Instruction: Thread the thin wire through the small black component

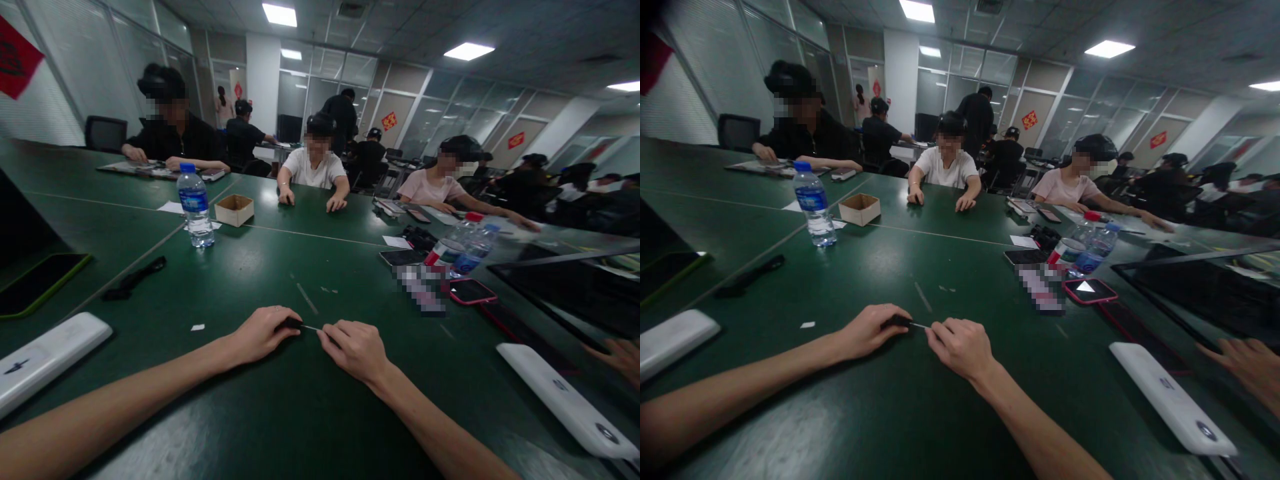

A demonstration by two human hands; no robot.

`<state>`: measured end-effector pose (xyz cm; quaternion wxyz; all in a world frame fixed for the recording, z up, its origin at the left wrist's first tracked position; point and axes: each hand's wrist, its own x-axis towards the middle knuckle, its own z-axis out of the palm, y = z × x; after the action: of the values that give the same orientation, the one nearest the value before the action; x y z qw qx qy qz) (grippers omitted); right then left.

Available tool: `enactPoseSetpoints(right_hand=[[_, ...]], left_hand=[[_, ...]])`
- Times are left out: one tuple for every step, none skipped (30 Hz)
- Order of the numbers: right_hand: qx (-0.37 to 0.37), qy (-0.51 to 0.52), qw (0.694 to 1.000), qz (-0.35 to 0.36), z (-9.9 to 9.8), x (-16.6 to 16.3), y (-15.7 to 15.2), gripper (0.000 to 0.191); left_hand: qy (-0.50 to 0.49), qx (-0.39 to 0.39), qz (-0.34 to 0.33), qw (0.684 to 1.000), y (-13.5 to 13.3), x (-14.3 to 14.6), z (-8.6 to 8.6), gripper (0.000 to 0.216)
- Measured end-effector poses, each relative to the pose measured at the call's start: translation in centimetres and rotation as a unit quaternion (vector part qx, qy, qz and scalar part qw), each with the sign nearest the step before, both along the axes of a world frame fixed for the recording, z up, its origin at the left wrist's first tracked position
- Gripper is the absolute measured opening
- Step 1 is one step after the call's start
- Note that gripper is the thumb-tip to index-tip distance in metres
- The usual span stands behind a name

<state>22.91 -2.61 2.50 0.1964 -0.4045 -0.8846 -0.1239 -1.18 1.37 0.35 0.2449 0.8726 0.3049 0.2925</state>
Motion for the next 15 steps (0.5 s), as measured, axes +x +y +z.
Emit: enactPoseSetpoints(right_hand=[[0.003,0.003,1.0,0.02,0.1,-0.2,-0.2,0.028],[0.005,0.004,0.999,0.048,0.1,-0.6,-0.5,0.028],[0.006,0.003,0.997,0.082,0.1,-1.0,-0.8,0.028],[0.006,-0.002,0.993,0.116,0.1,-1.5,-1.1,0.028],[0.005,-0.008,0.99,0.143,0.1,-1.9,-1.3,0.028],[0.004,-0.012,0.988,0.155,0.1,-2.2,-1.4,0.027],[0.002,-0.013,0.989,0.15,0.2,-2.3,-1.4,0.028],[0.002,-0.012,0.991,0.13,0.2,-2.2,-1.2,0.028],[0.001,-0.009,0.995,0.102,0.2,-2.0,-1.0,0.028],[-0.001,-0.005,0.998,0.07,0.3,-1.6,-0.6,0.029],[-0.007,-0.002,0.999,0.041,0.3,-1.1,-0.3,0.03],[-0.014,0.0,1.0,0.016,0.4,-0.7,0.1,0.03],[-0.022,0.001,1.0,-0.004,0.3,-0.3,0.3,0.031],[-0.029,0.002,0.999,-0.019,0.3,-0.1,0.5,0.032],[-0.035,0.001,0.999,-0.028,0.3,0.1,0.6,0.032]], left_hand=[[0.001,-0.007,0.008,1.0,0.1,0.1,0.0,0.019],[0.001,-0.014,0.016,1.0,0.1,0.1,0.0,0.018],[0.0,-0.021,0.025,0.999,0.2,0.2,0.0,0.018],[-0.002,-0.028,0.031,0.999,0.3,0.2,0.1,0.018],[-0.005,-0.032,0.035,0.999,0.3,0.2,0.2,0.017],[-0.008,-0.035,0.035,0.999,0.3,0.2,0.4,0.017],[-0.011,-0.037,0.034,0.999,0.3,0.2,0.5,0.018],[-0.014,-0.039,0.033,0.999,0.2,0.2,0.6,0.019],[-0.016,-0.041,0.035,0.998,0.2,0.2,0.7,0.02],[-0.018,-0.045,0.037,0.998,0.1,0.1,0.8,0.02],[-0.02,-0.049,0.041,0.998,0.1,0.1,0.8,0.021],[-0.023,-0.053,0.043,0.997,0.1,0.0,0.9,0.022],[-0.027,-0.056,0.044,0.997,0.1,0.0,0.9,0.022],[-0.031,-0.058,0.044,0.997,0.1,0.0,0.9,0.022],[-0.034,-0.06,0.045,0.997,0.1,0.0,0.9,0.022]])
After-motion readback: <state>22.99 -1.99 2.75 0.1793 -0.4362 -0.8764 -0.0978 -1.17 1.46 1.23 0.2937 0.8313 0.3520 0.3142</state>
